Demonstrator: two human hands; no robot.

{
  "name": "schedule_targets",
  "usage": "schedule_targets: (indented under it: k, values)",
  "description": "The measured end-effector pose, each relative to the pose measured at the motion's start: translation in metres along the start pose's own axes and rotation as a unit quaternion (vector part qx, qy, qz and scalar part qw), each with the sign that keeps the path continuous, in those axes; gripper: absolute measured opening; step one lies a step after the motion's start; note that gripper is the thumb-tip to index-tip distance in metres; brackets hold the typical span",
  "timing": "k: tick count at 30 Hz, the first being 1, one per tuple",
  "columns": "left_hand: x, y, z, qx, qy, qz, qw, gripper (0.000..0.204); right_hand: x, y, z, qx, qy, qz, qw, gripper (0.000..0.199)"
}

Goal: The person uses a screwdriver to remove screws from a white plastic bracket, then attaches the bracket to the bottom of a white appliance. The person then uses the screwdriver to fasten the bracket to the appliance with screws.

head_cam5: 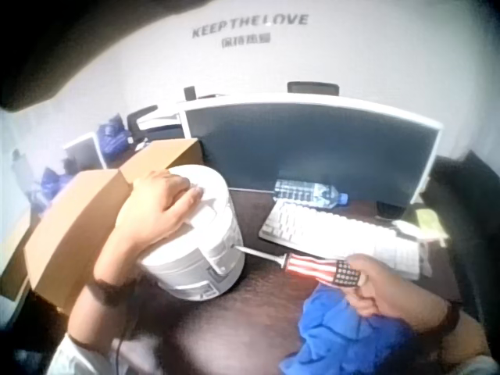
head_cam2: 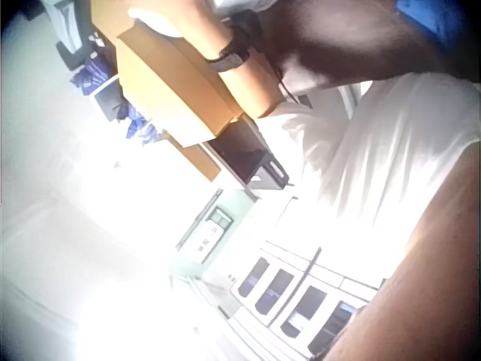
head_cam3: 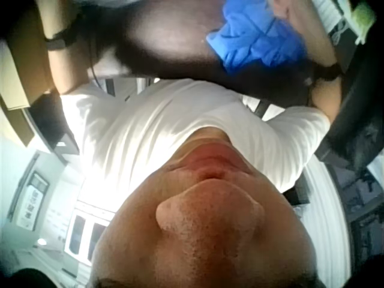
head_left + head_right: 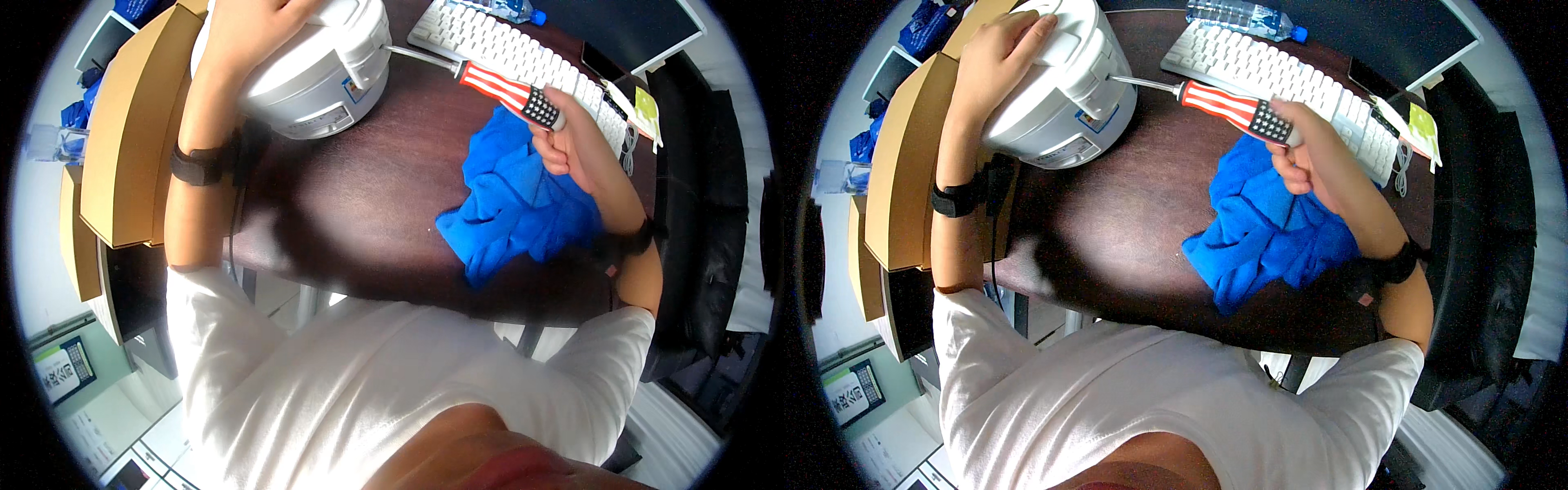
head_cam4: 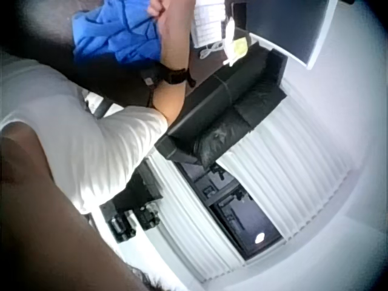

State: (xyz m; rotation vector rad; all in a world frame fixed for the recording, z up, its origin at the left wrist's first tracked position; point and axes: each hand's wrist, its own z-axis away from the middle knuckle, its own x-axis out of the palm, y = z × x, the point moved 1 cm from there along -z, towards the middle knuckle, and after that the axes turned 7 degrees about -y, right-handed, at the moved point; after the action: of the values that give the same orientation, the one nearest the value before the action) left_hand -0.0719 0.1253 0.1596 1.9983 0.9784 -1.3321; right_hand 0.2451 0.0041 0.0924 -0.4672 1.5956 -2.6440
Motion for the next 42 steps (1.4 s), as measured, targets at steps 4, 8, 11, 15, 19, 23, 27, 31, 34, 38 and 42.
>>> schedule_targets:
  k: [4,8,11,15,19,23,27,31,34,38,42]
  values:
    - [-0.008,-0.002,0.002,-0.015,-0.008,-0.006,1.0,0.043,-0.016,0.016,-0.009,-0.293,0.025,0.353,0.888,0.039]
    - [0.004,-0.003,0.0,-0.016,0.017,0.038,0.999,0.045,-0.018,0.019,0.001,-0.375,0.096,0.564,0.73,0.049]
    - [0.012,-0.021,0.002,-0.002,0.032,0.028,0.999,0.043,-0.02,0.019,-0.004,-0.472,0.118,0.603,0.632,0.051]
    - [-0.003,-0.006,-0.002,-0.018,-0.025,0.019,0.999,0.041,-0.017,0.018,-0.013,-0.511,0.098,0.58,0.626,0.05]
    - [-0.003,-0.007,-0.004,-0.032,-0.041,0.022,0.998,0.04,-0.003,0.019,-0.002,-0.405,0.071,0.493,0.767,0.034]
    - [-0.001,-0.012,-0.001,-0.041,-0.019,0.017,0.999,0.039,-0.011,0.017,-0.014,-0.008,-0.122,-0.045,0.991,0.035]
    - [0.001,-0.01,-0.002,-0.031,-0.007,0.009,0.999,0.037,-0.011,0.019,-0.017,0.072,-0.148,-0.093,0.982,0.041]
    - [0.002,-0.015,-0.005,-0.027,-0.006,-0.005,1.0,0.037,-0.006,0.022,-0.008,-0.192,-0.018,0.241,0.951,0.035]
    - [0.0,-0.008,-0.005,-0.05,-0.021,0.002,0.999,0.038,-0.009,0.031,-0.016,-0.452,0.09,0.471,0.752,0.043]
    - [-0.001,-0.009,-0.004,-0.061,-0.031,0.024,0.997,0.038,-0.007,0.026,-0.014,-0.494,0.129,0.62,0.595,0.039]
    - [0.0,-0.012,-0.004,-0.065,-0.056,0.015,0.996,0.038,-0.006,0.032,-0.02,-0.498,0.12,0.611,0.604,0.039]
